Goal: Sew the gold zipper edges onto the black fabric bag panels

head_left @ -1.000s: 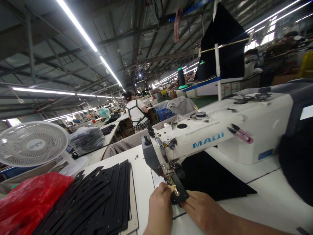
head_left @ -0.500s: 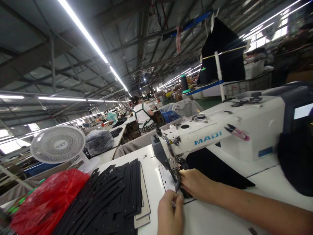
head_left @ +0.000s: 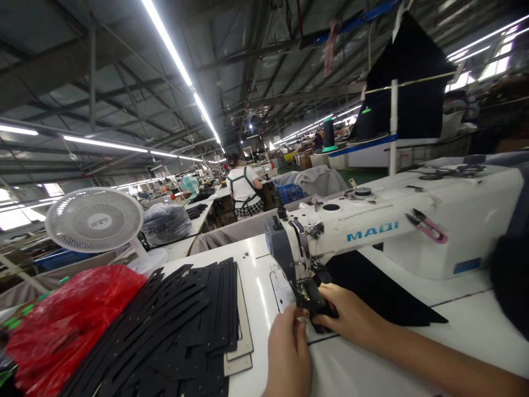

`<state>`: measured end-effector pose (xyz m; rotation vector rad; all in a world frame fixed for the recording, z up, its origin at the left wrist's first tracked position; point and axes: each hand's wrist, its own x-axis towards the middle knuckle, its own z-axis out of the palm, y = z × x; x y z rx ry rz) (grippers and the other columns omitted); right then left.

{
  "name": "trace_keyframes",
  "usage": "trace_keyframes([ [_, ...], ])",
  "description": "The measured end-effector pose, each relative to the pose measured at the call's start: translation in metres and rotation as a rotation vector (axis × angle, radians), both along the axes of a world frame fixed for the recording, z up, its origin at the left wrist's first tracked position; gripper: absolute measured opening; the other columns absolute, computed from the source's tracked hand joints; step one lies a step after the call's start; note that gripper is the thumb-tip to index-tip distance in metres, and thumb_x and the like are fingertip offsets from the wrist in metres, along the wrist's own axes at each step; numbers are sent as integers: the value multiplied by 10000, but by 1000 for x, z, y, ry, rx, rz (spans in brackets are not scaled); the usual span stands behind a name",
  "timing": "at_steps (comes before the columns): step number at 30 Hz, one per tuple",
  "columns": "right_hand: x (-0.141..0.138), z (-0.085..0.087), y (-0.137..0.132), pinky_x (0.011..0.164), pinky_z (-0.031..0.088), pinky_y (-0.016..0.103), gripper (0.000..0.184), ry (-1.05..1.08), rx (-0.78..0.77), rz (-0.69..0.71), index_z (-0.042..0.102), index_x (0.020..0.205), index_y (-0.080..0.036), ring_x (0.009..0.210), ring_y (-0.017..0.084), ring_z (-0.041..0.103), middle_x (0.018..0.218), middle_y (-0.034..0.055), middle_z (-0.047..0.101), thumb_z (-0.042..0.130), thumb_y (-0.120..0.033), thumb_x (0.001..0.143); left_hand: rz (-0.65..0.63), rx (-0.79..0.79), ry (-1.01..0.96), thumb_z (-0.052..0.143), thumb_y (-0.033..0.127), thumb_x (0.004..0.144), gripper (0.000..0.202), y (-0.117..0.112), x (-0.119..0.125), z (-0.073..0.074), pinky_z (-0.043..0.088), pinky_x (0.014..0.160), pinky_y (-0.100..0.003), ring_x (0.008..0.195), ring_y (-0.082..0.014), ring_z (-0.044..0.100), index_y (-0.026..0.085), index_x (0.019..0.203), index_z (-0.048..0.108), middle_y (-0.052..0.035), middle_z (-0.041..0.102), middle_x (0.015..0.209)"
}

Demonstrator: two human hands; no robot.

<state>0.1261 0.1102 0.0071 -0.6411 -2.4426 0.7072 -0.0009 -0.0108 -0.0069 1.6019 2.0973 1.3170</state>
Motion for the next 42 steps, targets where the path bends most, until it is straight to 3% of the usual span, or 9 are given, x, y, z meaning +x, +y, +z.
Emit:
trace_keyframes([
  [6, -1, 9, 1, 751, 421, 286, 205, -13, 71, 117, 610, 884, -180, 876, 203, 562, 931, 46, 608, 635, -119, 690, -134, 34, -81, 404, 157, 859, 282, 4, -2, -7, 466, 884, -376, 988, -220, 588, 176, 1085, 572, -103, 641, 1048],
  [11, -6, 14, 10, 666, 427, 248, 199, -96, 133, 197, 585, 793, -151, 741, 165, 600, 841, 60, 621, 411, -55, 803, -205, 33, 180, 413, 102, 817, 379, 1, -1, 4, 486, 859, -397, 1010, -235, 571, 197, 1155, 555, -100, 630, 1063],
  [17, -12, 6, 16, 580, 384, 213, 166, -106, 109, 43, 556, 658, -160, 664, 145, 580, 737, 40, 617, 463, -67, 759, -327, -65, 502, 556, 130, 766, 338, 0, 4, 13, 305, 1045, -532, 1090, -263, 547, 206, 1092, 597, -70, 634, 1140],
  [23, -16, 0, 20, 595, 348, 249, 120, -155, 63, -144, 597, 665, -166, 697, 187, 590, 733, 56, 637, 540, -190, 768, -313, -131, 590, 494, 110, 815, 206, 1, 10, 22, 312, 1043, -499, 989, -217, 593, 175, 956, 629, -74, 667, 1030],
  [30, -42, -5, 36, 540, 356, 267, 256, -165, -15, -386, 632, 695, -115, 699, 235, 606, 707, 120, 638, 437, -207, 832, -227, -80, 552, 507, 92, 801, 196, -7, 16, 23, 353, 1012, -499, 974, -213, 595, 184, 938, 614, -53, 658, 1012],
  [33, -31, -1, 28, 543, 389, 250, 259, -117, -12, -299, 635, 695, -124, 659, 194, 594, 672, 76, 624, 430, -195, 837, -35, -84, 524, 559, 104, 758, 155, -10, 14, 21, 484, 854, -480, 907, -250, 602, 150, 901, 598, -87, 640, 974],
  [35, -12, 0, 11, 633, 427, 246, 213, -74, 25, -170, 652, 721, -151, 736, 173, 588, 757, 51, 634, 459, -144, 809, 4, -41, 577, 556, 74, 733, 268, -10, 10, 17, 510, 822, -476, 935, -268, 601, 127, 994, 581, -118, 628, 1032],
  [39, 29, -9, -24, 877, 418, 369, 275, 60, 297, 86, 658, 971, -182, 1033, 219, 509, 1099, 107, 578, 435, -100, 832, -236, 103, 726, 450, -5, 776, 387, -4, 2, 5, 435, 977, -483, 1006, -213, 613, 152, 1112, 560, -88, 649, 1094],
  [42, 43, -19, -35, 924, 411, 430, 276, 86, 460, 108, 640, 993, -167, 1091, 245, 485, 1147, 139, 552, 394, -132, 874, -278, 169, 774, 408, 9, 821, 324, 0, -2, 3, 481, 938, -450, 966, -204, 639, 140, 1052, 595, -91, 678, 1036],
])
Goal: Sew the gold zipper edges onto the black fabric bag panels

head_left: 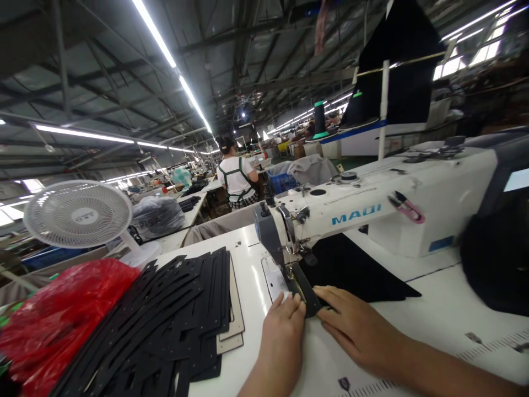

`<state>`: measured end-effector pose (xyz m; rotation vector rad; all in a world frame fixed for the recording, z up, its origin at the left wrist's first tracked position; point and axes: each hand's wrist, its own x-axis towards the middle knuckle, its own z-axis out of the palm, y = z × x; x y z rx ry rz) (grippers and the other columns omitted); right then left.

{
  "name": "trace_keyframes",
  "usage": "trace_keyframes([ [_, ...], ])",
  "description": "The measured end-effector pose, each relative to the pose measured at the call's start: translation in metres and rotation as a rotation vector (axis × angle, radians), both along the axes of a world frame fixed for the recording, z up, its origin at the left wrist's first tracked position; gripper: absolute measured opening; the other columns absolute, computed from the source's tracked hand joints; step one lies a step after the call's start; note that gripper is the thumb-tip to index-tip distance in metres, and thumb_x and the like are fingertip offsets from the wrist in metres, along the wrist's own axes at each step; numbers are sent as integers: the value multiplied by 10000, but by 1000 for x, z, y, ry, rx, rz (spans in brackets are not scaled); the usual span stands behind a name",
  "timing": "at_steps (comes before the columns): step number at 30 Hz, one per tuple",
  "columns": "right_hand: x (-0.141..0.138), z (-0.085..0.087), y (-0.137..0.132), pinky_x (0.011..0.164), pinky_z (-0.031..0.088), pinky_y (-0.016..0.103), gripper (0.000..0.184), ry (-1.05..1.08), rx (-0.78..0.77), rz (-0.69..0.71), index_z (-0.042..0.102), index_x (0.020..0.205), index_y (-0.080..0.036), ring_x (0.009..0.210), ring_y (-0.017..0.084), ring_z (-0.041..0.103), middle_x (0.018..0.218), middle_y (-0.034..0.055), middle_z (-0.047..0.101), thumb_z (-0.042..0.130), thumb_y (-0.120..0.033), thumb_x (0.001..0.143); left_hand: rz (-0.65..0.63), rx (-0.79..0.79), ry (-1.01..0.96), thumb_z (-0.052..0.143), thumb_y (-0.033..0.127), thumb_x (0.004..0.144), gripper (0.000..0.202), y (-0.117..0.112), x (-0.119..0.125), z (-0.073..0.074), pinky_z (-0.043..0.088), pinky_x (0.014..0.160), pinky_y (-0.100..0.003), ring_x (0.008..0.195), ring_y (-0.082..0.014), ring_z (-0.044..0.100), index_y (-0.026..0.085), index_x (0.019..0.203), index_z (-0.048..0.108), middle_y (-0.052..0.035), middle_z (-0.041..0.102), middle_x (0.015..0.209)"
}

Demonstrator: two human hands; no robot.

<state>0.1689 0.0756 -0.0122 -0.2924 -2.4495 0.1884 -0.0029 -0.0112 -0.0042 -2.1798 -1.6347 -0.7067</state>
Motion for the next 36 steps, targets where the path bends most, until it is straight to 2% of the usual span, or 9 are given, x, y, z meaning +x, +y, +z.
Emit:
trace_keyframes([
  [6, -3, -1, 10, 938, 421, 408, 259, -16, -3, -6, 643, 951, -183, 1083, 229, 500, 1134, 111, 567, 412, -118, 852, -87, 58, 51, 362, 67, 877, 290, 11, -6, 6, 520, 890, -403, 883, -184, 667, 154, 989, 615, -78, 702, 953],
  [11, -12, 4, 22, 914, 430, 416, 259, -39, -45, 12, 630, 975, -182, 1052, 234, 512, 1136, 118, 561, 416, -120, 844, -138, 277, 36, 236, 152, 943, 386, 35, -17, -8, 566, 762, -369, 775, -181, 670, 158, 914, 621, -78, 696, 815],
  [17, -22, 1, 39, 960, 393, 435, 339, -23, -64, 14, 587, 1107, -201, 1115, 226, 478, 1224, 110, 515, 434, -97, 822, -27, 141, -20, 242, 243, 955, 389, 44, -29, -18, 551, 599, -331, 717, -204, 605, 150, 932, 619, -97, 625, 783],
  [21, -21, 4, 38, 877, 451, 432, 255, 18, -40, -8, 621, 1001, -194, 1036, 234, 521, 1134, 113, 559, 433, -118, 846, 39, 111, -75, 312, 248, 944, 315, 40, -29, -17, 543, 652, -349, 787, -213, 611, 182, 940, 620, -94, 627, 865],
  [23, -20, 8, 36, 758, 500, 397, 232, 95, 28, -36, 636, 858, -170, 871, 215, 571, 967, 107, 609, 410, -120, 869, 88, 148, -76, 336, 249, 937, 292, 38, -28, -18, 543, 694, -389, 876, -243, 619, 180, 927, 619, -109, 638, 934],
  [25, -20, 10, 35, 720, 521, 364, 262, 167, 129, -67, 640, 869, -146, 811, 201, 592, 900, 106, 634, 380, -118, 893, 86, 222, -51, 313, 225, 939, 311, 37, -28, -17, 545, 729, -422, 913, -253, 632, 172, 898, 617, -108, 665, 937],
  [29, -27, 1, 41, 891, 500, 304, 331, 125, 217, 16, 601, 1083, -106, 1048, 177, 576, 1104, 106, 637, 326, -76, 901, -23, 180, 113, 306, 123, 930, 308, 35, -29, -8, 540, 833, -418, 855, -199, 674, 153, 901, 611, -82, 704, 889],
  [32, -34, -10, 46, 932, 482, 305, 349, 31, 135, 55, 604, 1084, -140, 1091, 170, 558, 1129, 77, 631, 333, -49, 883, -51, 118, 221, 323, 91, 922, 284, 35, -28, 2, 515, 896, -427, 894, -194, 668, 122, 923, 606, -99, 706, 896],
  [36, -47, -17, 49, 908, 497, 304, 328, -25, 74, -5, 615, 1025, -183, 1035, 172, 588, 1061, 55, 647, 366, -32, 873, -73, 89, 252, 314, 80, 923, 294, 41, -30, 8, 528, 878, -413, 886, -191, 669, 121, 900, 604, -101, 707, 901],
])
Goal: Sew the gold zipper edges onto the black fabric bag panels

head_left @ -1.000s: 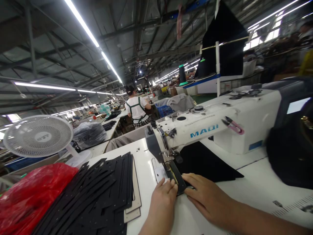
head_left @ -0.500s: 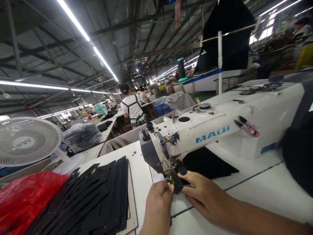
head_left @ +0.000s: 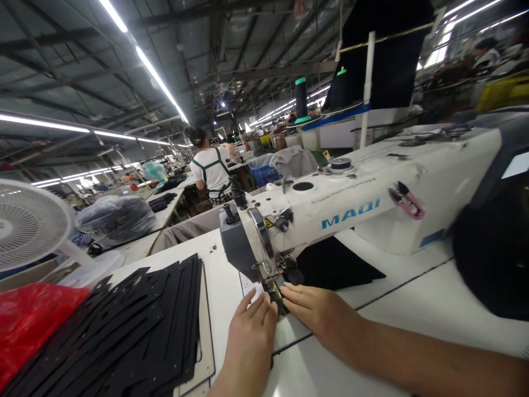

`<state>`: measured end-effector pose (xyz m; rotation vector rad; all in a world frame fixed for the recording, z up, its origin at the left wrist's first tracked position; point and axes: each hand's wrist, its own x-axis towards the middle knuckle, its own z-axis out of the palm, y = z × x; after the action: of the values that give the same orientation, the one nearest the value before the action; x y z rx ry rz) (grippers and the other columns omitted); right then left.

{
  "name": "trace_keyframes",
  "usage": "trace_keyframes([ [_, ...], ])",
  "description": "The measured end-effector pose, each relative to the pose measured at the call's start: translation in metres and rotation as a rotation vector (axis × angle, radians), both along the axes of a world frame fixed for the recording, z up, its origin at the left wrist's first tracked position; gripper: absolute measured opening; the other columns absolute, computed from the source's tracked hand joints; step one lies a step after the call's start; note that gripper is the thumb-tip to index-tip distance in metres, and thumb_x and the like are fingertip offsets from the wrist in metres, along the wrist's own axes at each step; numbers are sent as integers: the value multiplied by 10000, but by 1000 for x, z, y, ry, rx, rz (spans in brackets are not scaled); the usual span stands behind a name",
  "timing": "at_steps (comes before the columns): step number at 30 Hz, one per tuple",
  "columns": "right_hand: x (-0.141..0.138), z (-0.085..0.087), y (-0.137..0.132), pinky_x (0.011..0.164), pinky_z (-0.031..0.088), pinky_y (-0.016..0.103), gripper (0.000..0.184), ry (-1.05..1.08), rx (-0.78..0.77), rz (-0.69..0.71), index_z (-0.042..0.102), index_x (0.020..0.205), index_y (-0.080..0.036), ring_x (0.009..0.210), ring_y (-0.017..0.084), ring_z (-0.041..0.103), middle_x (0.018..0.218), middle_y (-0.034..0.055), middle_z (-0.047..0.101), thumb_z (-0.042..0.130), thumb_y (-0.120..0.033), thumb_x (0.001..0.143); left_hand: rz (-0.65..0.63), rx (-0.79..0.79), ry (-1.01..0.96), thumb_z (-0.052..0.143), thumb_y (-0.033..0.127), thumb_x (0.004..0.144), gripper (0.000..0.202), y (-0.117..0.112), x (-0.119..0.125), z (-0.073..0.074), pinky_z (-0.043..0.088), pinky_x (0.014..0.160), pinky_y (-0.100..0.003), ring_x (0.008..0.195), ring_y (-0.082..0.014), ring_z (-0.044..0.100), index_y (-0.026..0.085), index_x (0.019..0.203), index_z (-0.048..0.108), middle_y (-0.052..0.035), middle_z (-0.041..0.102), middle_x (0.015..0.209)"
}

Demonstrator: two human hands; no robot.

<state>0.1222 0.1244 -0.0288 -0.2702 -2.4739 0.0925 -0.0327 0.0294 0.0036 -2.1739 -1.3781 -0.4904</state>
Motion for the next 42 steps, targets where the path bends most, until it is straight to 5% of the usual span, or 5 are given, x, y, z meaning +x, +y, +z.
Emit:
trace_keyframes([
  [6, -10, 4, 8, 834, 510, 235, 229, -34, -27, -11, 596, 888, -179, 906, 131, 617, 932, 19, 654, 413, -40, 880, -16, 44, 3, 325, 88, 924, 280, 14, -8, -5, 577, 749, -357, 812, -196, 683, 107, 871, 599, -100, 713, 842],
  [16, -5, 28, 6, 750, 548, 273, 318, 81, 11, 53, 619, 864, -131, 858, 182, 643, 777, 59, 657, 327, -3, 867, 25, 67, -92, 347, 109, 927, 266, 17, -7, -9, 567, 742, -361, 782, -196, 682, 122, 815, 588, -103, 706, 832],
  [31, -6, 21, 13, 807, 529, 264, 362, 64, -26, 67, 636, 989, -201, 931, 162, 637, 946, 53, 683, 345, -36, 850, 13, 11, -227, 443, 36, 842, 178, 18, -12, -14, 549, 781, -347, 821, -192, 683, 148, 885, 575, -98, 710, 887],
  [39, -3, 36, 10, 816, 504, 250, 337, -5, -159, 179, 625, 970, -179, 946, 158, 615, 1013, 77, 657, 352, -37, 832, 36, 104, -317, 436, 101, 864, 169, 17, -14, -18, 549, 702, -352, 783, -201, 684, 177, 827, 582, -64, 715, 839],
  [42, 17, 42, 30, 840, 486, 319, 380, -93, -72, 73, 613, 999, -172, 986, 194, 590, 1053, 96, 634, 397, 6, 742, 47, 182, -370, 385, 201, 898, 255, 13, -14, -20, 533, 623, -363, 740, -220, 672, 184, 742, 585, -75, 706, 825],
])
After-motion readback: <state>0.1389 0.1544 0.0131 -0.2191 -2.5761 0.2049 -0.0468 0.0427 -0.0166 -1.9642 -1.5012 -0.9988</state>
